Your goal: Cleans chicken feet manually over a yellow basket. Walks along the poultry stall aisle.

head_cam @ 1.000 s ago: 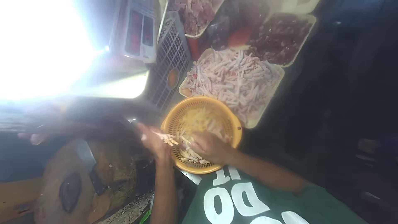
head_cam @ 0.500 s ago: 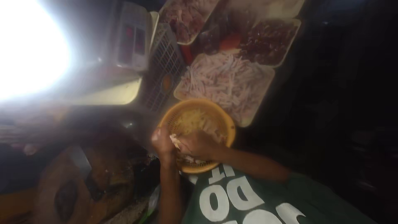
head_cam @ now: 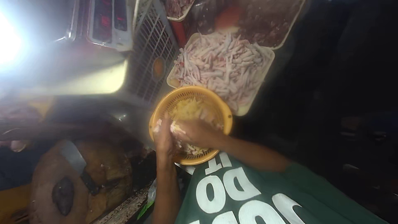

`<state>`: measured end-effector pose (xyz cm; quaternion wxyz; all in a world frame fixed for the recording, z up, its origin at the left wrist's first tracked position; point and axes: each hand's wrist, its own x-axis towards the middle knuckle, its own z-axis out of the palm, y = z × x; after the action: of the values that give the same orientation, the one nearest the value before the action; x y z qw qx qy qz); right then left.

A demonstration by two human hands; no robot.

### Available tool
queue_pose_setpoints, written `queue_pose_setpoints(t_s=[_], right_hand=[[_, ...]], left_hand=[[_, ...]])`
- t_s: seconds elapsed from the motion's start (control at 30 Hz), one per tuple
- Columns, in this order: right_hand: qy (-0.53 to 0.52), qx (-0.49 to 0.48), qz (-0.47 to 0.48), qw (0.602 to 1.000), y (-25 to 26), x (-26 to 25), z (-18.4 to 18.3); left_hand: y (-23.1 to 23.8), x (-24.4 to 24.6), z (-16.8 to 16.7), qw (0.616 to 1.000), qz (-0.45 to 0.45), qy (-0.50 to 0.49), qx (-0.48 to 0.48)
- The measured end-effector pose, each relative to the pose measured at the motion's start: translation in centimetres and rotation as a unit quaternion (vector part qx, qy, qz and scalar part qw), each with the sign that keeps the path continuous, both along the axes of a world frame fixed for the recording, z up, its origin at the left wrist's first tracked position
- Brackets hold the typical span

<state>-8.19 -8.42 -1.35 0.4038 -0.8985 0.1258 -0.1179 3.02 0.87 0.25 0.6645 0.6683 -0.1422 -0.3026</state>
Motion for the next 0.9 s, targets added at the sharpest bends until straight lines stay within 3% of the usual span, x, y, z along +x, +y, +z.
queue_pose_setpoints(t_s=[0.17, 0.33, 0.5, 0.6, 0.67, 0.8, 0.9], right_hand=[[-0.027, 0.025, 0.011, 0.999, 0.5, -0.2, 0.3], [-0.058, 0.011, 0.037, 0.998, 0.3, -0.1, 0.5], [-0.108, 0.01, 0.038, 0.993, 1.1, -0.2, 0.6], [-0.075, 0.112, 0.092, 0.987, 1.0, -1.7, -0.1], [-0.05, 0.156, 0.074, 0.984, 0.1, -1.9, 0.0], [-0.03, 0.113, 0.032, 0.993, -1.1, -0.2, 0.5], [-0.057, 0.127, 0.061, 0.988, -0.4, 0.6, -0.2]], left_hand=[[0.8, 0.3, -0.3, 0.985, 0.033, -0.169, 0.028], [1.5, 0.3, 1.1, 0.989, -0.041, -0.145, 0.011], [0.9, 1.3, 1.0, 0.985, 0.137, -0.1, 0.008], [1.5, 5.8, 1.0, 0.97, 0.219, -0.101, 0.018], [2.0, 6.9, 1.5, 0.978, 0.156, -0.134, 0.041], [1.7, 3.6, 1.3, 0.976, -0.096, -0.181, 0.073], [0.8, 1.8, -0.3, 0.981, -0.095, -0.163, 0.041]])
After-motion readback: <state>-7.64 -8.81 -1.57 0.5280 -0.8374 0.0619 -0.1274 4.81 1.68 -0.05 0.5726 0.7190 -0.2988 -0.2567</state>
